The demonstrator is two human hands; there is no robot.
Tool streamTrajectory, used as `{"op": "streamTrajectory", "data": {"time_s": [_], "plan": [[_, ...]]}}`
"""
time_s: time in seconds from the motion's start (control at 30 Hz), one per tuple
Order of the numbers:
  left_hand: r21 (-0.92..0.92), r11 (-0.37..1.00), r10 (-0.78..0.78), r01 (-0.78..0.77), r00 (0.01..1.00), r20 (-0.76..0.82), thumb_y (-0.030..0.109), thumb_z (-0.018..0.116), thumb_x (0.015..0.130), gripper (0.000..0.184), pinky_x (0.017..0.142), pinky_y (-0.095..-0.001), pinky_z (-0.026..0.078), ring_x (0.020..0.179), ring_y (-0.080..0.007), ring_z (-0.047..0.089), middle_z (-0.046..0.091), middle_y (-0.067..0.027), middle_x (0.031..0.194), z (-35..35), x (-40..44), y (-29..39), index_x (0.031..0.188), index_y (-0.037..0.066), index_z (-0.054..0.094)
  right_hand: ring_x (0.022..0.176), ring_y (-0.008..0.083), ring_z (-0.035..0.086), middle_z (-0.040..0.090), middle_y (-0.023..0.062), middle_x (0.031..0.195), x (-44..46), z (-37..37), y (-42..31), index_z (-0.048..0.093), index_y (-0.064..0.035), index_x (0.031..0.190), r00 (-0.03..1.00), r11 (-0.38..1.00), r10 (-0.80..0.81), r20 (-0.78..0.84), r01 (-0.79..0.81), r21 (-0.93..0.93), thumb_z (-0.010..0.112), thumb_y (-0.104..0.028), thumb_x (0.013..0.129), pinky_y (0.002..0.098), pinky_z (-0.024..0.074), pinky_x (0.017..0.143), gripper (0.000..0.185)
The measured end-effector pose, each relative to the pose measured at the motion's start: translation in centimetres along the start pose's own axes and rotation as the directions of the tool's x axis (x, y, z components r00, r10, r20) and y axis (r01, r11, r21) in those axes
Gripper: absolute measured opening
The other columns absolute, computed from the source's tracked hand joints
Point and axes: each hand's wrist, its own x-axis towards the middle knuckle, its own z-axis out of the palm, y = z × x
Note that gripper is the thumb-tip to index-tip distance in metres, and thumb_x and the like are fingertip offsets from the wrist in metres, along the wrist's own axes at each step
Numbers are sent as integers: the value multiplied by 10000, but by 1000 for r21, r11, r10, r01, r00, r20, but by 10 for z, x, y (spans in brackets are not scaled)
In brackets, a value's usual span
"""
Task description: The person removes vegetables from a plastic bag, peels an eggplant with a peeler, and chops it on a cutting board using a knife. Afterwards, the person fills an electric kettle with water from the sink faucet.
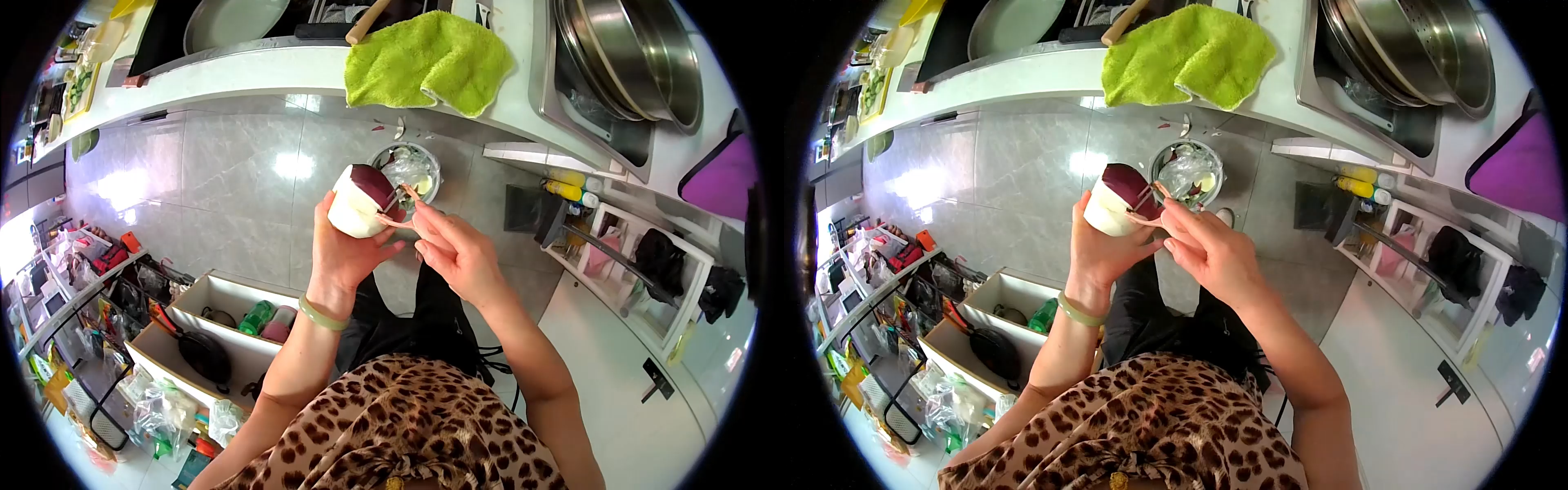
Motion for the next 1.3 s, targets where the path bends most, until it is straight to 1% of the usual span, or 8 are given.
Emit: {"op": "streamTrajectory", "data": {"time_s": [0.1, 0.33, 0.53, 0.63, 0.8, 0.9, 1.13, 1.3], "plan": [[7, 999, 35, -35, 999, -1, 588, 380, 911, 601, 1067, -595, 237, 1235, -348, 493, 543, -83, 1332, 1, 3, -4, 1344, 193, 511, 877, 267, 677, 677, 98, 1037, -5, 6, 7, 550, -162, 1361, 1000, 999, 22, -16, -22, 43, 729, -157, 847, 348, 549, 724, 544], [463, 803, 396, -374, 917, 54, 109, 698, 829, 386, 746, -354, 546, 865, -202, 655, 671, -63, 940, 8, 17, -4, 1140, 36, 481, 990, 205, 676, 685, 107, 1141, -45, 16, 50, 567, -100, 1343, 961, 942, 276, 12, -273, 193, 701, -131, 884, 323, 519, 854, 479], [92, 993, 83, -74, 992, -95, 490, 301, 966, 546, 1071, -526, 327, 1287, -288, 473, 531, -82, 1371, -17, 13, -7, 1362, 155, 472, 972, 191, 648, 620, 133, 1236, 12, 6, 27, 447, -101, 1426, 978, 914, 204, 41, -206, 350, 691, -85, 871, 323, 513, 865, 607], [-14, 995, 99, -99, 995, -31, 503, 251, 960, 567, 1043, -562, 328, 1280, -326, 468, 533, -90, 1363, -20, 18, -17, 1344, 167, 498, 1098, 246, 615, 579, 158, 1287, 36, 31, 18, 416, -107, 1439, 998, 971, 61, -11, -57, 232, 683, -85, 845, 359, 489, 926, 652], [22, 1000, 22, -20, 994, -104, 550, 316, 931, 599, 1115, -600, 164, 1313, -401, 427, 499, -104, 1389, -17, 4, -13, 1367, 178, 488, 1168, 192, 546, 561, 106, 1272, 42, 49, 55, 468, -46, 1373, 967, 905, 252, -47, -218, 364, 639, -1, 825, 322, 424, 995, 576], [22, 1000, 23, -20, 990, -141, 560, 324, 931, 604, 1115, -617, 113, 1337, -406, 405, 485, -107, 1412, -16, -2, -2, 1379, 187, 481, 1111, 237, 634, 649, 140, 1230, 48, 36, 91, 495, -126, 1391, 940, 939, 339, -32, -335, 82, 664, -86, 817, 352, 483, 924, 600], [98, 986, 135, -132, 991, -23, 477, 519, 932, 542, 748, -455, 602, 1061, -340, 645, 622, -121, 1220, -57, 2, 10, 1330, 110, 505, 1136, 226, 638, 643, 131, 1265, 45, -14, 12, 525, -119, 1377, 934, 954, 180, 308, -243, 178, 710, -125, 855, 354, 505, 937, 553], [171, 976, 144, -135, 989, -40, 449, 544, 928, 524, 758, -415, 611, 1009, -289, 667, 638, -108, 1177, -47, -3, 10, 1305, 87, 517, 967, 291, 670, 685, 122, 1088, 57, -19, -10, 571, -155, 1335, 939, 999, -25, 344, 15, 31, 730, -118, 817, 361, 532, 825, 544]]}}
